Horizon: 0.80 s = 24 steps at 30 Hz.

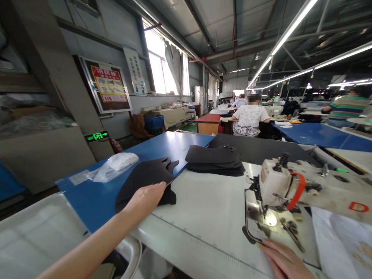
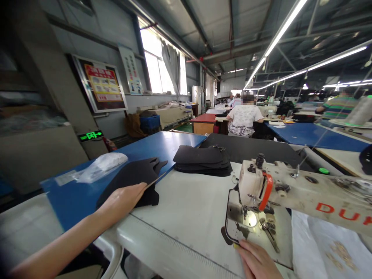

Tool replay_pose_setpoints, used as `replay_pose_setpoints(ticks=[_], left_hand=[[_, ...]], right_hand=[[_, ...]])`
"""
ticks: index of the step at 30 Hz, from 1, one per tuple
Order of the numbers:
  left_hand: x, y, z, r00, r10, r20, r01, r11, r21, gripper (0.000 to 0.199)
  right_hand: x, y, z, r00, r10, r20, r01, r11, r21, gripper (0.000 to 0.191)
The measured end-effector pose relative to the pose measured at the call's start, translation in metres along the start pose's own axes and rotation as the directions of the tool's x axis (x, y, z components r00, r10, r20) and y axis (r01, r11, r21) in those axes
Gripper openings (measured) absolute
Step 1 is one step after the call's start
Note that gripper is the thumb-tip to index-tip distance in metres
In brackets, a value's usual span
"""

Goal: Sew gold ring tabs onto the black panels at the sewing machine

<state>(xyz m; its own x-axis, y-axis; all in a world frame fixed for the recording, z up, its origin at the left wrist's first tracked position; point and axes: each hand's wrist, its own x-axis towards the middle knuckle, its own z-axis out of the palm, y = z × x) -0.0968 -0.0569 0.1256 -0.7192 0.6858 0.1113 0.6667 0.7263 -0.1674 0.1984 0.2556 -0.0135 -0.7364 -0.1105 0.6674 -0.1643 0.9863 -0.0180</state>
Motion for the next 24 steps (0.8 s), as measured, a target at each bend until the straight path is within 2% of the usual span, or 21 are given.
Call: replay_pose_setpoints(ticks=[2,4,7,10,12,15,18,20,22,24], left_hand=[[0.004,0.048,-0.01,0.988,0.128,0.089,-0.129,0.992,-0.001,0.025],[0.007,0.1,-0.012,0.959,0.251,0.134,-0.222,0.954,-0.202,0.022],[0.012,0.168,-0.003,0.904,0.4,0.15,-0.302,0.847,-0.437,0.02],[0.019,0.219,0.012,0.877,0.47,0.099,-0.326,0.735,-0.594,0.016],[0.024,0.241,0.02,0.867,0.496,0.056,-0.34,0.669,-0.661,0.016],[0.026,0.25,0.031,0.838,0.546,-0.002,-0.384,0.588,-0.712,0.023],[0.023,0.235,0.043,0.851,0.508,-0.135,-0.434,0.534,-0.726,0.025],[0.021,0.222,0.052,0.83,0.51,-0.225,-0.52,0.564,-0.642,0.031],[0.019,0.213,0.058,0.763,0.604,-0.23,-0.622,0.59,-0.515,0.043],[0.018,0.21,0.06,0.693,0.7,-0.171,-0.694,0.585,-0.42,0.05]], right_hand=[[0.001,-0.008,0.0,0.995,0.099,-0.001,-0.099,0.995,0.019,0.024],[0.004,-0.017,-0.002,0.977,0.211,0.014,-0.211,0.976,0.047,0.025],[0.011,-0.026,-0.008,0.934,0.351,0.066,-0.357,0.929,0.098,0.026],[0.019,-0.028,-0.015,0.918,0.396,0.027,-0.395,0.907,0.145,0.03],[0.022,-0.028,-0.019,0.919,0.394,0.01,-0.39,0.907,0.161,0.033],[0.024,-0.03,-0.02,0.916,0.395,0.074,-0.401,0.898,0.178,0.027],[0.023,-0.028,-0.02,0.891,0.444,0.096,-0.454,0.872,0.181,0.022],[0.024,-0.017,-0.024,0.858,0.507,0.086,-0.514,0.847,0.134,0.021],[0.03,0.003,-0.032,0.789,0.602,0.123,-0.605,0.796,-0.011,0.023],[0.038,0.031,-0.042,0.664,0.718,0.211,-0.671,0.696,-0.257,0.026]])
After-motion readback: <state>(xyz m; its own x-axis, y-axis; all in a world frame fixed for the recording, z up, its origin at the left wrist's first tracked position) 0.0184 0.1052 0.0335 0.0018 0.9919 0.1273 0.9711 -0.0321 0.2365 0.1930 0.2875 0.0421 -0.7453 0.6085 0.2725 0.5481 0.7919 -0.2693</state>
